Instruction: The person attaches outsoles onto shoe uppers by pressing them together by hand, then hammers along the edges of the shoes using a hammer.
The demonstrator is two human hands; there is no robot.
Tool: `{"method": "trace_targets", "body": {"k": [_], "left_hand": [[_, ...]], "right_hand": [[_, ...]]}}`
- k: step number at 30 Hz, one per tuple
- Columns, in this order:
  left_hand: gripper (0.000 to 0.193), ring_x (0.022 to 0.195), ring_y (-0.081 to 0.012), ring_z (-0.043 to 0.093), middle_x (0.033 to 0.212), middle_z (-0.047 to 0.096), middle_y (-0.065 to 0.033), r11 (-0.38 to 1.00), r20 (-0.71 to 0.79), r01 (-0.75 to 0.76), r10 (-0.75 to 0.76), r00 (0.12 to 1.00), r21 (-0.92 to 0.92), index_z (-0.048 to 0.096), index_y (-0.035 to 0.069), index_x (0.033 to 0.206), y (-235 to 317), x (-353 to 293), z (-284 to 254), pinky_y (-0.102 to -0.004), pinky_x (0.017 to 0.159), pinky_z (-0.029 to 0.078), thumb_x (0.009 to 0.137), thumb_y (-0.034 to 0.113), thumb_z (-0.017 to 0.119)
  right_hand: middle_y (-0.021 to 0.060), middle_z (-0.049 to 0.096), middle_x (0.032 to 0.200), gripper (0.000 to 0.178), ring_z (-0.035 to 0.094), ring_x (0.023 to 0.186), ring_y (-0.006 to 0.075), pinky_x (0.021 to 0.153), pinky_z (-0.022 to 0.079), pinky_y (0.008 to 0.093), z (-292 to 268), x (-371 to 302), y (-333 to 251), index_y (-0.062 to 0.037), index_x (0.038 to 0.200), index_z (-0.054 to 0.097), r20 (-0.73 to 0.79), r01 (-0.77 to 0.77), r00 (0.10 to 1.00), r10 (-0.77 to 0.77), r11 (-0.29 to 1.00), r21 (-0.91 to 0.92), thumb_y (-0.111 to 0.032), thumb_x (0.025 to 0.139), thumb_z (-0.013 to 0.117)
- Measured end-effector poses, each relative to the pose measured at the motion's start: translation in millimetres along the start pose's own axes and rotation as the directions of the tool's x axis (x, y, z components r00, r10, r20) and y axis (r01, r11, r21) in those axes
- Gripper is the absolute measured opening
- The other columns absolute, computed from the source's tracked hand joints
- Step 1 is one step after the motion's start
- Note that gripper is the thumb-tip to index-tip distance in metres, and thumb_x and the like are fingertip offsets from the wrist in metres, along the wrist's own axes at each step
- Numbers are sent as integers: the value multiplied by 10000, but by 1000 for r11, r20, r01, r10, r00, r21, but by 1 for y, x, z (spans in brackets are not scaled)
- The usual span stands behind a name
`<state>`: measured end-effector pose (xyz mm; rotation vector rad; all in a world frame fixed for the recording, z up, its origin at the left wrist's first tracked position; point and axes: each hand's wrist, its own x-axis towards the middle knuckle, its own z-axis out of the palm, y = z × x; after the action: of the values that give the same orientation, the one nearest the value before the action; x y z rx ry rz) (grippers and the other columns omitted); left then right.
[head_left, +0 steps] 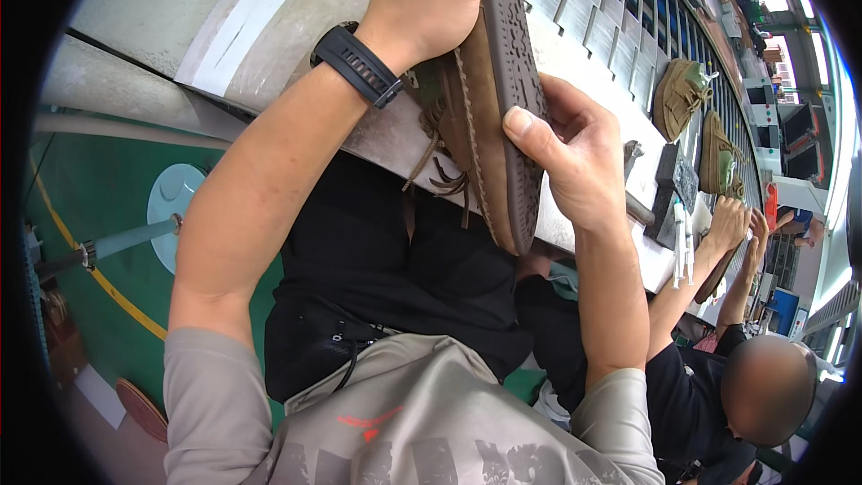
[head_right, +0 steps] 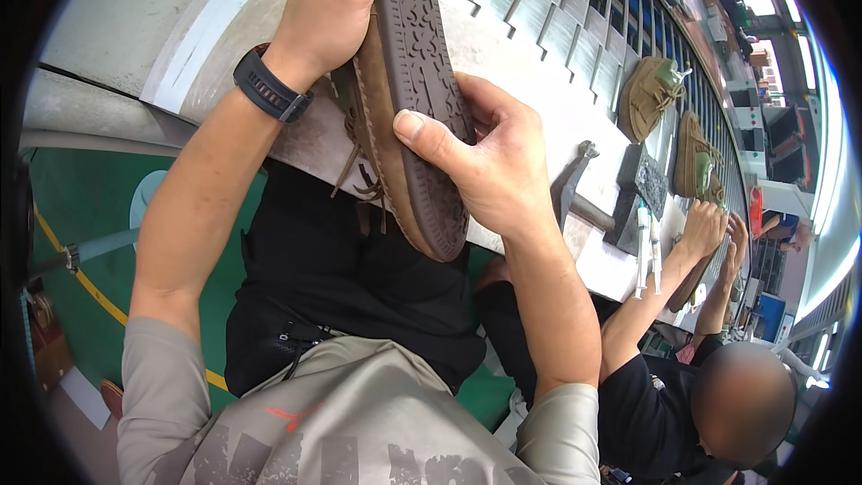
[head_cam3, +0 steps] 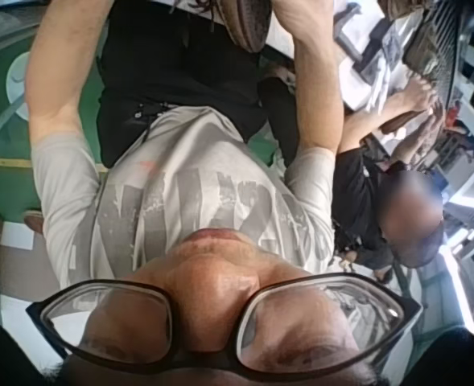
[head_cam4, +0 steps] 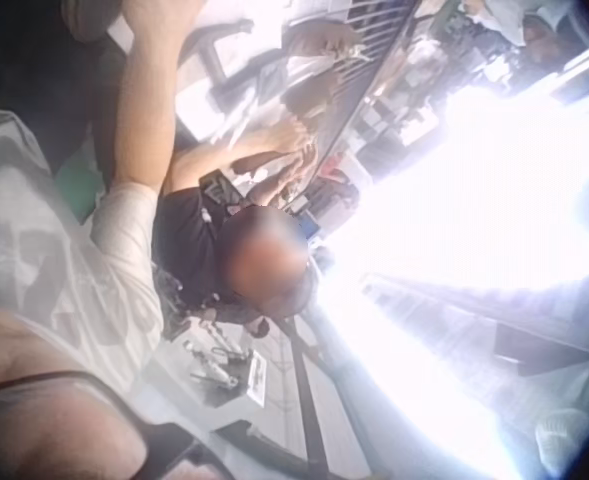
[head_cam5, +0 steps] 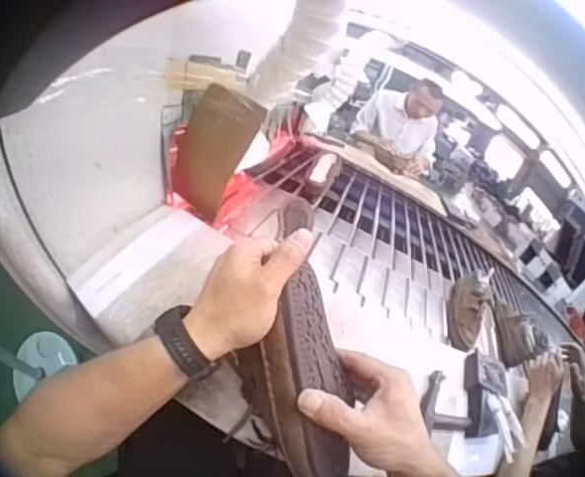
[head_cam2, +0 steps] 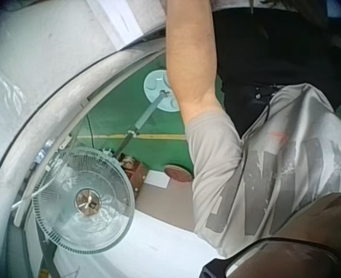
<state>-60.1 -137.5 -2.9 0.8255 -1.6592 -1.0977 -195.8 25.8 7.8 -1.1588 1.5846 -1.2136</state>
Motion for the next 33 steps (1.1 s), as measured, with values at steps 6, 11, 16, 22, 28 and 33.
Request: {"method": "trace_targets", "body": {"k": [6,11,16,22,28,33], "left_hand": [[582,644,-205,656,674,679,-172,992,28,-36,33,999,119,695,-78,788,2,2,-4,-371,631,502,1060,429,605],[372,736,-137,657,801,725,-86,991,43,-47,53,998,-126,724,-58,923,34,5,-5,-308,679,525,972,309,761],[374,987,-163,644,1073,704,-127,817,-85,-566,560,824,-110,671,-57,1131,84,-14,-28,-305,883,510,981,285,647],[717,1261,-328,566,1376,575,-260,704,311,-693,631,711,158,579,-49,1300,89,-69,-87,-435,1089,454,979,592,594],[853,1246,-339,573,1327,601,-241,746,275,-624,566,778,232,589,-32,1295,85,-103,-100,-468,1085,448,983,757,505],[846,1236,-359,587,1322,613,-228,712,275,-607,542,794,352,599,-11,1291,89,-117,-105,-494,1095,446,997,768,453]], "right_hand": [[128,753,956,637,692,829,138,757,566,286,6,24,-9,148,1194,677,-38,48,998,-51,997,-68,-320,819,893],[164,767,938,706,734,804,162,730,592,292,8,44,-47,175,1197,643,-35,125,991,-127,990,-58,-327,783,916],[157,708,1246,830,690,1167,232,1069,509,385,13,19,-62,25,1359,574,-70,604,754,-653,731,-318,-260,709,1004],[258,655,1333,484,638,1281,314,1102,460,398,20,-38,-59,45,1235,537,32,631,774,-633,764,-135,-171,919,833],[202,704,1148,304,690,1195,342,985,527,400,39,-40,-59,35,1109,616,21,679,731,-682,724,-119,-113,923,806],[235,717,1208,223,677,1215,283,1037,493,377,41,-46,-66,36,1080,622,88,656,754,-651,744,-127,-109,976,756]]}}
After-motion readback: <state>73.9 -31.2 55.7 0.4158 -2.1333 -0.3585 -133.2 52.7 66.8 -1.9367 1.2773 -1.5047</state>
